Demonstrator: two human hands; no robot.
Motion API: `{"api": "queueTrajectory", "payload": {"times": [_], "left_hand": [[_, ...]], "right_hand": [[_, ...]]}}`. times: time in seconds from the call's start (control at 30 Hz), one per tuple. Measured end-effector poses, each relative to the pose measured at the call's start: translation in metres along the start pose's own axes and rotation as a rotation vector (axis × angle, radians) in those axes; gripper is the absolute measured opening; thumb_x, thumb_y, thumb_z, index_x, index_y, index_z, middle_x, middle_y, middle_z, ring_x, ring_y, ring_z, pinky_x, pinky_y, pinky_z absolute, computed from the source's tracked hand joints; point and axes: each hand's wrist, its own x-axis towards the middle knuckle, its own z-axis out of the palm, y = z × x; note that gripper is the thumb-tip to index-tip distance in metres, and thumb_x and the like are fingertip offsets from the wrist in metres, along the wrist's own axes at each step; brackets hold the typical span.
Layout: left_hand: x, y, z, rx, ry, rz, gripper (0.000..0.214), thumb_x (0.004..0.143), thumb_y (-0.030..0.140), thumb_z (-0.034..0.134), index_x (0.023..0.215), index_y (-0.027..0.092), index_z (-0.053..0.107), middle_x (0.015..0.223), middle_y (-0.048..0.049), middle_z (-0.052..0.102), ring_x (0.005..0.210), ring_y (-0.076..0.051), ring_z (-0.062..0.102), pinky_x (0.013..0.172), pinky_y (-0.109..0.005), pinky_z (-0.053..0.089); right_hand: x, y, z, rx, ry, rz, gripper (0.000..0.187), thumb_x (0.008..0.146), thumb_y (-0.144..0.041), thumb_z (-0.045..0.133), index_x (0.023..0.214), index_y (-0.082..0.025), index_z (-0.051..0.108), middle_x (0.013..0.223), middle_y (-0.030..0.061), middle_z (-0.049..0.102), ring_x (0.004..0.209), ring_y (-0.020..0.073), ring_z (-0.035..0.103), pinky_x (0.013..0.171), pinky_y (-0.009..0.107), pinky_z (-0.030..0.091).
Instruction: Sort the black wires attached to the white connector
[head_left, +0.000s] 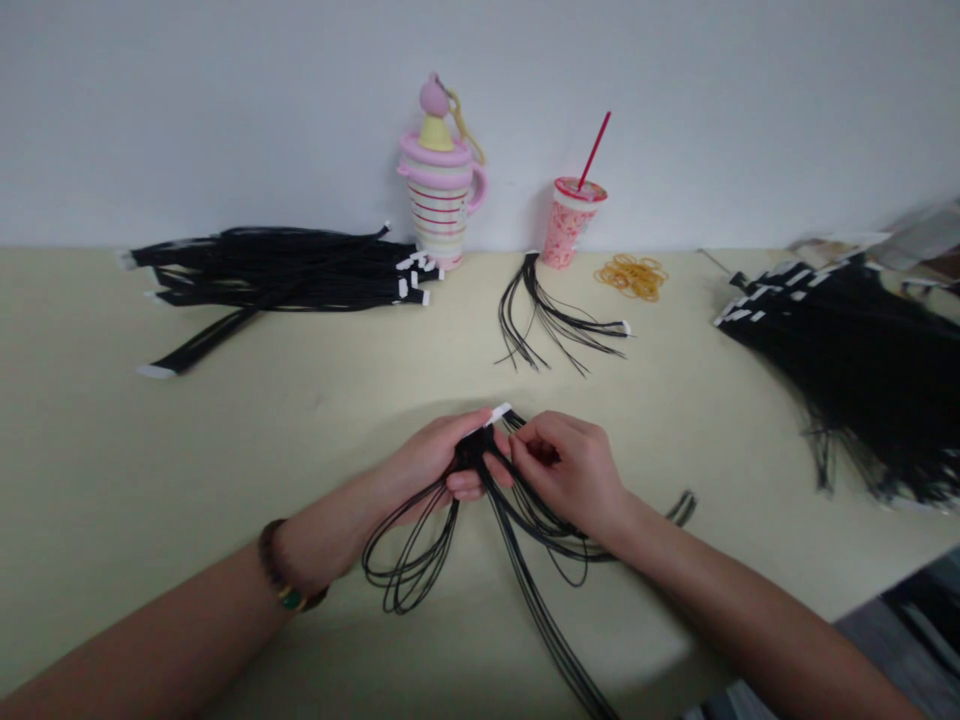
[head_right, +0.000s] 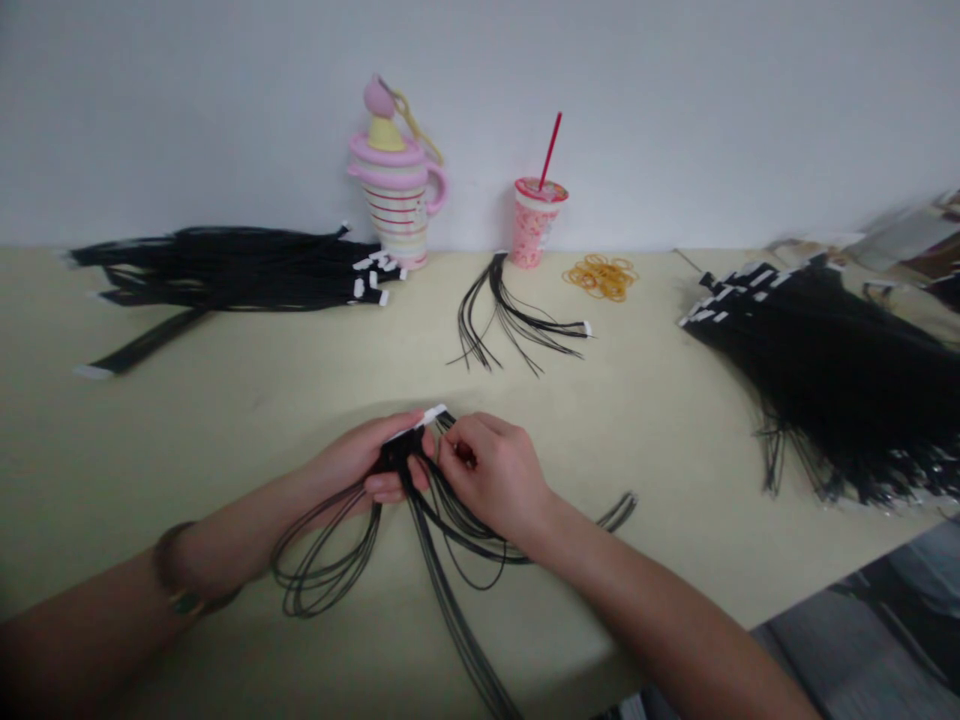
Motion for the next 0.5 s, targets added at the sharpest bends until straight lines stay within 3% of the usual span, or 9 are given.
{"api": "queueTrajectory", "payload": {"times": [0.5], "left_hand": [[0.0015,-0.0036,-0.0074,-0.051,-0.018,-0.047,0.037,0.090,0.034,0.038,0.072,0.012,0.061,0.051,-0.0080,0.063,0.029,-0.002,0.028,0.033,-0.014,0.028]], "right_hand": [[-0.0006,-0.0005,0.0009,0.007,0.022,-0.031,0.014,0.079,-0.013,0.057,0.065,-0.012,0.058,0.059,-0.0004,0.054,0.053,0.0060,0.046,0.050,0.018,0.033]]}}
